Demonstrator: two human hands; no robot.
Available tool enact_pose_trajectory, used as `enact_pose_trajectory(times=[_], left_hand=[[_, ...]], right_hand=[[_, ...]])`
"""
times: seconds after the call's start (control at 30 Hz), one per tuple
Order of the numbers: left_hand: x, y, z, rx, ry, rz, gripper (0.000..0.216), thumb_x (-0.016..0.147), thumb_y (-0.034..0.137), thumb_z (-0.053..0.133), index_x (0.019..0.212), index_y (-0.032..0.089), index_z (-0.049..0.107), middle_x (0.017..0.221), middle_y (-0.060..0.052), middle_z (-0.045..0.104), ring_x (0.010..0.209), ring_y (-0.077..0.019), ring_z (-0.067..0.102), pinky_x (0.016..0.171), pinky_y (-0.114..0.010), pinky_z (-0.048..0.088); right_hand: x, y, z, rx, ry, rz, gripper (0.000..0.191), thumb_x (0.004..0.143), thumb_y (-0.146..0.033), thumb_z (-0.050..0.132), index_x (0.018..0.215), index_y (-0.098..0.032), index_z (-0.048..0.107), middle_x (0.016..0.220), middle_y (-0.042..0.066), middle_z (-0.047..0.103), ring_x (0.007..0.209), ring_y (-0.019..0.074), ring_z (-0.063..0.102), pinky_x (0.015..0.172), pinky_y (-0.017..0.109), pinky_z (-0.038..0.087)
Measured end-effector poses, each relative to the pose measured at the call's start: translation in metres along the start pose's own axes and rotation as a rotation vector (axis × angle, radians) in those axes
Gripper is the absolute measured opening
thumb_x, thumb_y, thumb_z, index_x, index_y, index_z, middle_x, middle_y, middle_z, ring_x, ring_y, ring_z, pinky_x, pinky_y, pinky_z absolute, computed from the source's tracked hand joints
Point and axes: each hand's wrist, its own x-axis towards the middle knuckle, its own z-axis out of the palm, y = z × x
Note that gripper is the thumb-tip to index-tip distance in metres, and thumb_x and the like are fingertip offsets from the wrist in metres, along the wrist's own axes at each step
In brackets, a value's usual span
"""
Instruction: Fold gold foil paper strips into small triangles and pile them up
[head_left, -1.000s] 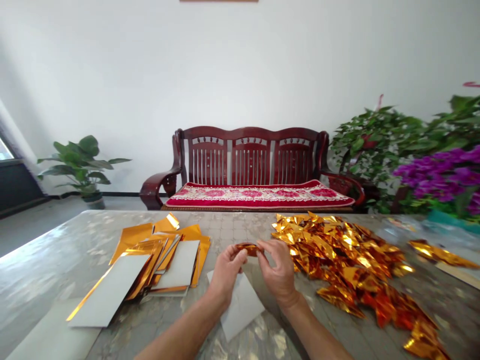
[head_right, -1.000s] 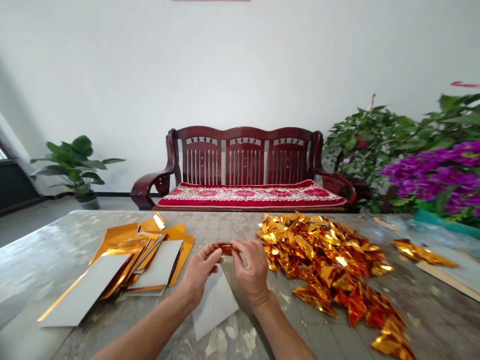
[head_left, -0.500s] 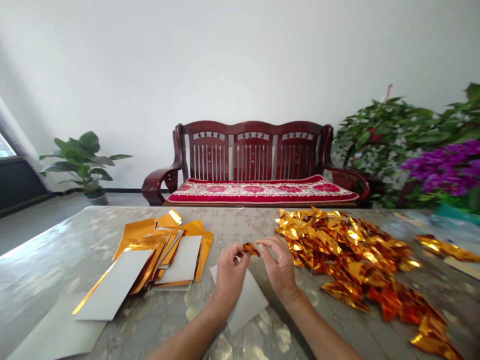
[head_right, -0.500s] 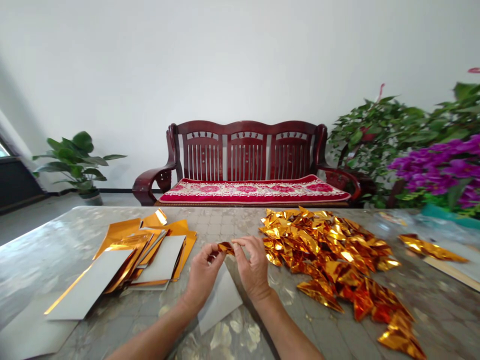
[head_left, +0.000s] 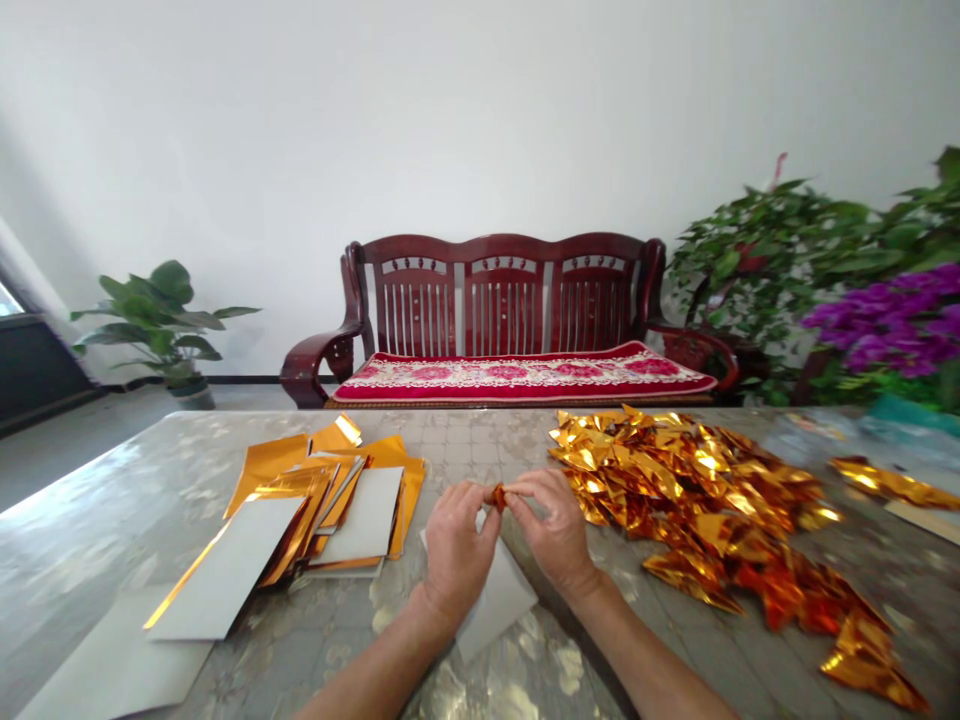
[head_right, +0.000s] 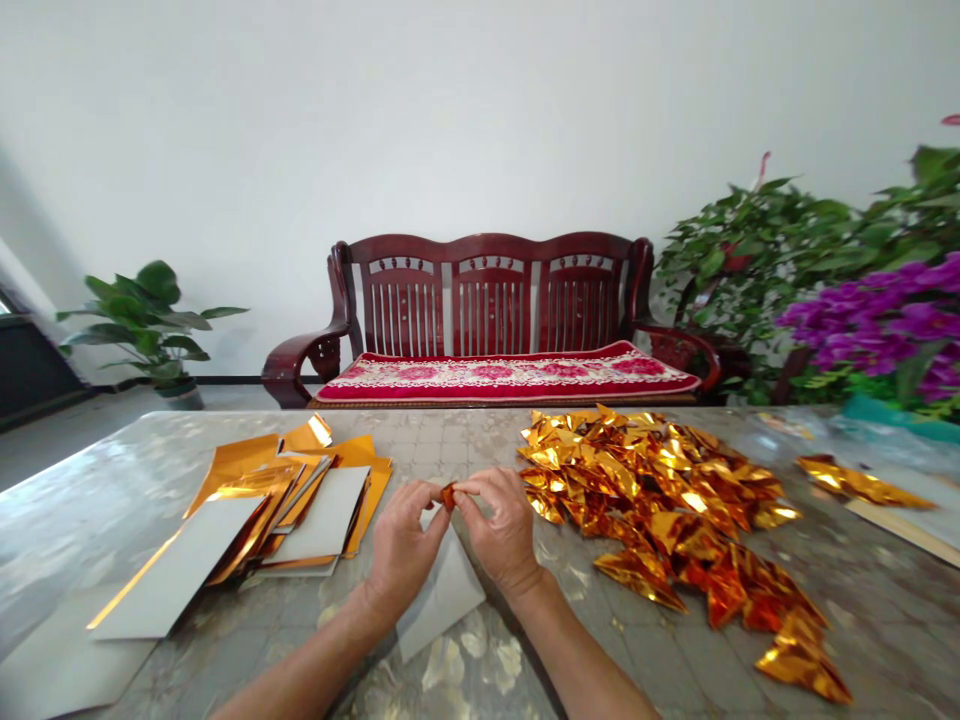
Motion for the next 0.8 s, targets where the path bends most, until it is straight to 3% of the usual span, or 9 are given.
enact_pose_trajectory(times=[0.33, 0.67, 0.8], left_hand=[[0.0044, 0.008, -0.0085, 0.099, -0.028, 0.05, 0.007, 0.086, 0.017, 0.063, 0.081, 0.021, 0.064, 0.079, -0.001, 0.068, 0.079, -0.0196, 0.058, 0.073, -0.031, 0.04], [0.0012, 0.0035, -0.0017, -0.083, 0.005, -0.074, 0.011, 0.089, 0.023, 0.062, 0.099, 0.021, 0.062, 0.087, -0.001, 0.07, 0.084, -0.0182, 0.064, 0.078, -0.031, 0.044], [0.003, 0.0055, -0.0049, -0.036, -0.024, -0.05, 0.004, 0.089, 0.023, 0.062, 0.089, 0.023, 0.066, 0.081, 0.0, 0.07, 0.081, -0.018, 0.063, 0.078, -0.03, 0.043]], right_hand=[[0.0, -0.0023, -0.0005, -0.074, -0.025, -0.046, 0.006, 0.089, -0.021, 0.064, 0.087, -0.024, 0.069, 0.083, 0.003, 0.068, 0.083, 0.0201, 0.058, 0.077, 0.036, 0.045], [-0.0018, -0.0016, -0.0007, -0.161, -0.051, -0.039, 0.009, 0.091, -0.02, 0.059, 0.084, -0.022, 0.065, 0.083, 0.004, 0.066, 0.084, 0.0207, 0.056, 0.077, 0.036, 0.043], [-0.0019, -0.0036, -0.0021, -0.168, -0.071, -0.049, 0.011, 0.09, -0.02, 0.056, 0.082, -0.023, 0.063, 0.083, 0.004, 0.065, 0.085, 0.0211, 0.055, 0.077, 0.037, 0.043]])
